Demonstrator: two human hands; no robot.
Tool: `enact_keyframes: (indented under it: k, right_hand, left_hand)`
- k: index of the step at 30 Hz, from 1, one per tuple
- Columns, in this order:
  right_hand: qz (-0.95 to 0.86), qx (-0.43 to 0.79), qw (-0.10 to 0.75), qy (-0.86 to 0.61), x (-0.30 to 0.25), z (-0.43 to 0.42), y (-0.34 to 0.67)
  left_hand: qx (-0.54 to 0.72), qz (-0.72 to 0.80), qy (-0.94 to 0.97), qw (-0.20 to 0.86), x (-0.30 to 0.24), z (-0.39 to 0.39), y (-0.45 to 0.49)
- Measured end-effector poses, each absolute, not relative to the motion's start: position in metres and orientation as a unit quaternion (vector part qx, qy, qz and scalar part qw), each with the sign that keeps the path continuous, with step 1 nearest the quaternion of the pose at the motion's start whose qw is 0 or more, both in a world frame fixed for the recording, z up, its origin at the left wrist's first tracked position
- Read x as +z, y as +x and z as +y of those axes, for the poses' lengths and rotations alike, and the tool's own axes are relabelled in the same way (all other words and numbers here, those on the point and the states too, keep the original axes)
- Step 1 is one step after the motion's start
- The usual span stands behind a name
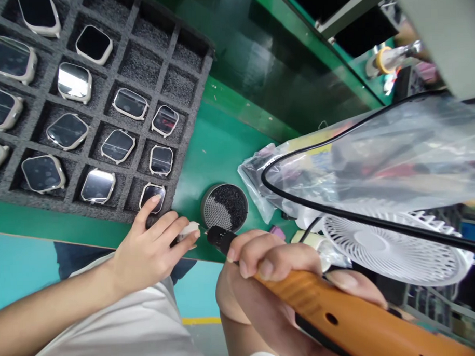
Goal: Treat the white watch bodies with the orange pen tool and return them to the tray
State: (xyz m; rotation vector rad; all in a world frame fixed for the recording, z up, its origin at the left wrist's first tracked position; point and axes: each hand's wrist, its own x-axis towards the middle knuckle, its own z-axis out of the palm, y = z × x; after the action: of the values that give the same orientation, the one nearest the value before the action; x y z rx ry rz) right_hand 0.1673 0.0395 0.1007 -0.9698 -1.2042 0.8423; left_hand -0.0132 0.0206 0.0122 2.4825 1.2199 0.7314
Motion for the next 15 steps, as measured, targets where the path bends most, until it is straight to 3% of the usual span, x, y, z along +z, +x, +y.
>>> enact_keyframes:
  k: [15]
  right_hand:
    - [-0.542, 0.340, 0.640, -0.425, 0.091, 0.042, 0.156]
  left_hand:
    - [0.258, 0.422, 0.858, 0.142, 0.012, 0.021, -0.013]
